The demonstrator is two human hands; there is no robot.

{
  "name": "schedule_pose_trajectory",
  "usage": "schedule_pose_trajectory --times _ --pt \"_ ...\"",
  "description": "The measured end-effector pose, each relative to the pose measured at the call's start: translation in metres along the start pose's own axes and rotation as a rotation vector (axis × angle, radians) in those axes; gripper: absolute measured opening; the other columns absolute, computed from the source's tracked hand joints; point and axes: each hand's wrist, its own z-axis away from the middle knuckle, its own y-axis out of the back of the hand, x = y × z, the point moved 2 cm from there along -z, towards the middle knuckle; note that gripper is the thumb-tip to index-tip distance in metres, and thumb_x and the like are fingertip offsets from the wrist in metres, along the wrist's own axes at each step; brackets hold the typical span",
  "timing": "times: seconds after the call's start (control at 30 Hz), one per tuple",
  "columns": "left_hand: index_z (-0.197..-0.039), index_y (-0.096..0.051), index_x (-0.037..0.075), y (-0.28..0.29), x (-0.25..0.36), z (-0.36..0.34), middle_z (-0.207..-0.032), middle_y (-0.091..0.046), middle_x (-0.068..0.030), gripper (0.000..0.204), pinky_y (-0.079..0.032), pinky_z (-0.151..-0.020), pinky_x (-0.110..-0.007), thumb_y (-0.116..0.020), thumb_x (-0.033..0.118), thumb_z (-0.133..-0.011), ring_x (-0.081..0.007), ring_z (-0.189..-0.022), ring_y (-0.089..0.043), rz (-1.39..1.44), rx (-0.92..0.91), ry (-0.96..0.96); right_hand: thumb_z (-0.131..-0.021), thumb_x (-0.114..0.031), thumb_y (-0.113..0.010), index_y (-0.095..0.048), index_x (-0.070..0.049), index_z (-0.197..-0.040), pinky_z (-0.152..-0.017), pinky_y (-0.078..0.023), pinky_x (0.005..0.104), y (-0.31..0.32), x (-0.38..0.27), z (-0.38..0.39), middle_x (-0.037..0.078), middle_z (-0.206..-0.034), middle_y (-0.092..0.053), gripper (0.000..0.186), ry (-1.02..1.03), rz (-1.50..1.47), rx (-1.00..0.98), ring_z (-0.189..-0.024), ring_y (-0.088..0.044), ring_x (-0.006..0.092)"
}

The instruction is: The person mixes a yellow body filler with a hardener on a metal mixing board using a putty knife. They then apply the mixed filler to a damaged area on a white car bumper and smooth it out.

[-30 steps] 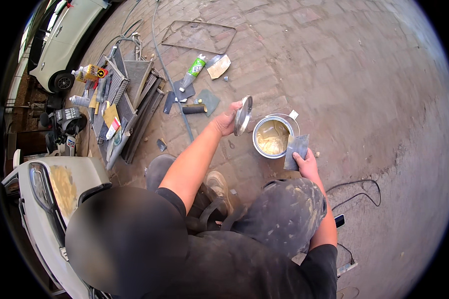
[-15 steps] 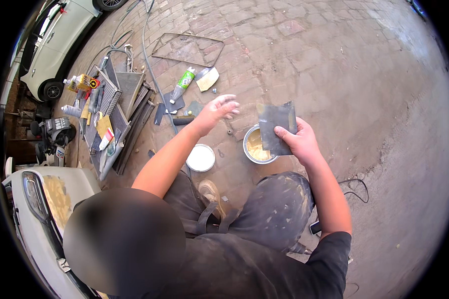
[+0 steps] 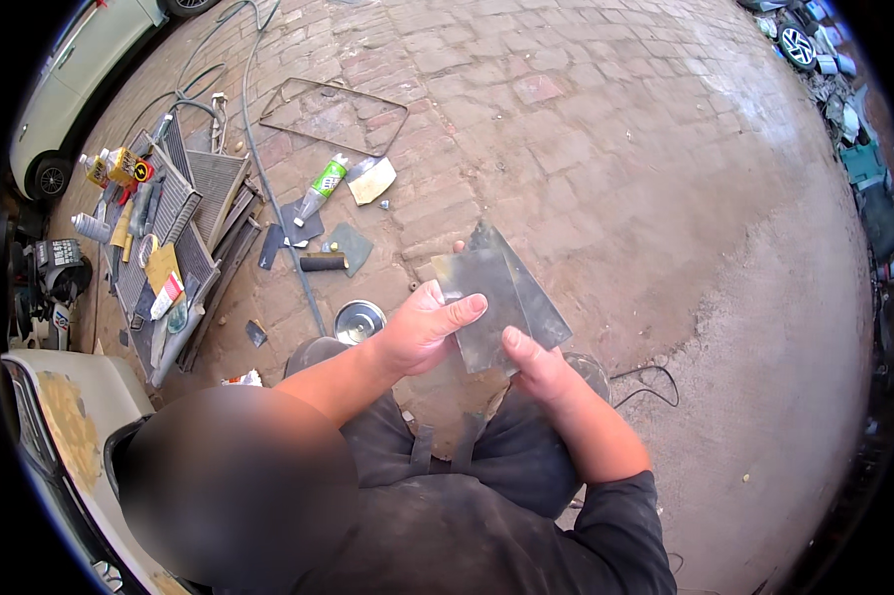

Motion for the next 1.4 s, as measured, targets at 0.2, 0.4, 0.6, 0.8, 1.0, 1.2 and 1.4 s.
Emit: schedule_pose_trajectory --times 0.2,0.4,0.6,0.8,1.0,1.2,1.4 --pt "-0.12 -0.056 -0.001 0.042 0.033 0.0 -0.111 -0.066 -0.0088 0.026 -0.053 -0.089 -0.033 -0.061 0.005 -0.095 -0.0154 -0.101 -0.063 -0.174 0.285 -0.217 -0.089 -0.02 -0.053 -0.039 0.005 -0.143 -0.112 -0.033 0.0424 0.017 0.012 0.01 0.02 -0.138 -0.053 0.061 0.032 0.097 0.134 -0.13 -0.049 0.0325" --pt "-0.118 -0.057 -0.001 0.039 0.055 0.009 -0.109 -0.066 -0.0067 0.026 -0.053 -0.086 -0.03 -0.062 0.002 -0.093 -0.0124 -0.097 -0.063 -0.396 0.259 -0.29 -0.079 -0.024 -0.063 -0.029 0.006 -0.147 -0.114 -0.031 0.0457 0.0 0.004 0.004 0.02 -0.146 -0.043 0.082 -0.112 0.251 0.001 -0.137 -0.041 0.0312" --pt "-0.113 -0.059 -0.001 0.037 0.04 0.016 -0.105 -0.068 -0.0051 0.022 -0.052 -0.084 -0.029 -0.064 0.007 -0.093 -0.0099 -0.094 -0.062 -0.513 0.303 -0.27 -0.065 -0.039 -0.077 -0.02 0.0 -0.151 -0.117 -0.026 0.0486 -0.019 0.007 -0.001 0.017 -0.152 -0.033 0.11 -0.079 0.005 -0.027 -0.14 -0.036 0.0306" --pt "-0.113 -0.06 -0.002 0.048 0.063 0.035 -0.105 -0.068 -0.0054 0.024 -0.052 -0.084 -0.029 -0.064 0.006 -0.091 -0.0109 -0.094 -0.063 -0.573 0.36 -0.254 -0.07 -0.036 -0.072 -0.014 -0.001 -0.154 -0.114 -0.029 0.0416 -0.036 0.012 -0.02 0.014 -0.153 -0.03 0.108 -0.149 -0.039 -0.158 -0.14 -0.033 0.0255" --pt "-0.109 -0.063 -0.003 0.032 0.075 0.093 -0.101 -0.07 -0.0057 0.021 -0.052 -0.083 -0.029 -0.064 0.007 -0.09 -0.01 -0.092 -0.063 -0.725 0.511 -0.349 -0.069 -0.022 -0.068 -0.021 0.0 -0.152 -0.114 -0.03 0.0426 -0.068 0.049 -0.039 0.014 -0.144 -0.042 0.097 -0.294 -0.065 -0.172 -0.135 -0.041 0.0267" --pt "-0.113 -0.062 -0.002 0.056 0.088 0.134 -0.106 -0.068 -0.0049 0.025 -0.05 -0.088 -0.03 -0.065 0.003 -0.09 -0.0121 -0.097 -0.062 -0.498 0.626 -0.421 -0.078 -0.035 -0.067 -0.009 0.001 -0.155 -0.113 -0.03 0.0427 -0.089 0.066 -0.059 0.016 -0.15 -0.034 0.103 -0.157 0.13 -0.501 -0.138 -0.037 0.0263" --pt "-0.105 -0.064 -0.001 0.032 0.085 0.128 -0.096 -0.071 -0.0091 0.019 -0.049 -0.086 -0.035 -0.065 0.007 -0.088 -0.017 -0.093 -0.064 -1.082 0.491 -0.565 -0.075 -0.049 -0.075 -0.013 0.001 -0.154 -0.112 -0.032 0.0419 -0.105 0.065 -0.065 0.017 -0.151 -0.035 0.112 -0.226 0.017 -0.545 -0.137 -0.039 0.0279"
